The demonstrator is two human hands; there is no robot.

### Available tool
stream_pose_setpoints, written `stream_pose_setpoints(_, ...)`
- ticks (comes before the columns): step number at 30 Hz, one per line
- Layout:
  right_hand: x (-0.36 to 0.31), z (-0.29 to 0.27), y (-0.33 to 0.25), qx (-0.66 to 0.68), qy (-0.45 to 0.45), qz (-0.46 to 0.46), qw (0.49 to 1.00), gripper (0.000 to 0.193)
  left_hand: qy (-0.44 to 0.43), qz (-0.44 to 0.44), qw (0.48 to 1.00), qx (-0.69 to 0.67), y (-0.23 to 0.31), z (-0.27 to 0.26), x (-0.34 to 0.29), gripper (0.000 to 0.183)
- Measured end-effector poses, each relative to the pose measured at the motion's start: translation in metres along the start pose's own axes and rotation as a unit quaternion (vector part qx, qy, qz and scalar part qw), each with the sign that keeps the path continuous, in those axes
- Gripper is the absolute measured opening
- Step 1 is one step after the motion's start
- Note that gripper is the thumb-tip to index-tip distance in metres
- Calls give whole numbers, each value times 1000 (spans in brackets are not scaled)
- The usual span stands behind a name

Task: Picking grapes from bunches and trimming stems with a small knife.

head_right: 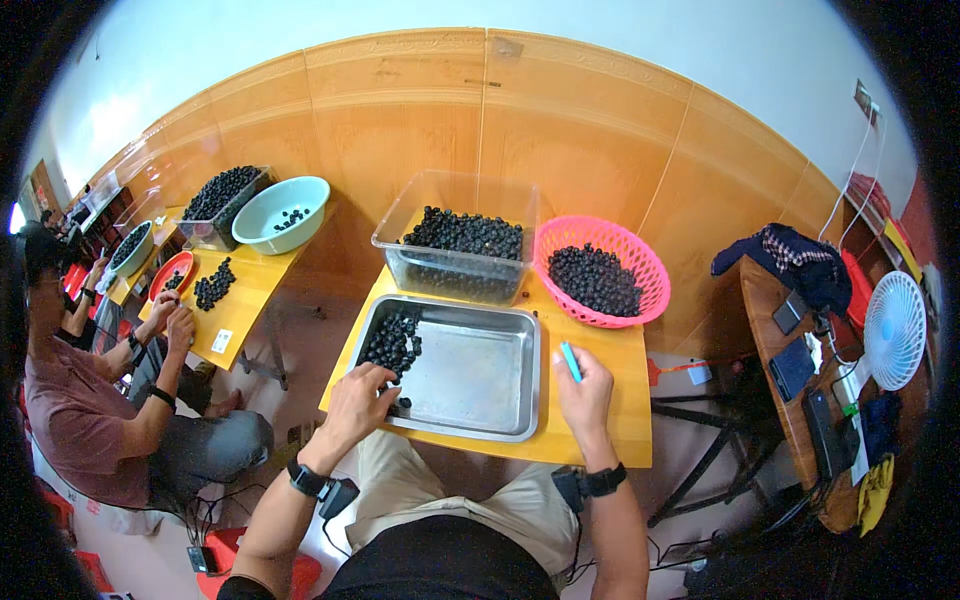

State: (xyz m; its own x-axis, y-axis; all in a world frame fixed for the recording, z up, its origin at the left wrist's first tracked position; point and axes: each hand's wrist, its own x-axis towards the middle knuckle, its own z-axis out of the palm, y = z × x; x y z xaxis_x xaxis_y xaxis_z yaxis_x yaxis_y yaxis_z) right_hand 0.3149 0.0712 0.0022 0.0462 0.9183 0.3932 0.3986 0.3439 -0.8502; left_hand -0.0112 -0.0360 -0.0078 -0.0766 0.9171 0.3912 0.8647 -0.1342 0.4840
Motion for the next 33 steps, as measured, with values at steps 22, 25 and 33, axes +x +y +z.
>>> stream_pose_setpoints(22,-72,-12,-8,107,-50,29,993,20,-250,38,965,64,-6,0,29,23)
stream_pose_setpoints(25,-75,-7,-18,119,-57,25,991,21,-277,24,958,69,-9,4,32,20)
stream_pose_setpoints(33,-89,4,-24,115,-95,36,988,20,-239,21,969,-60,2,0,31,20)
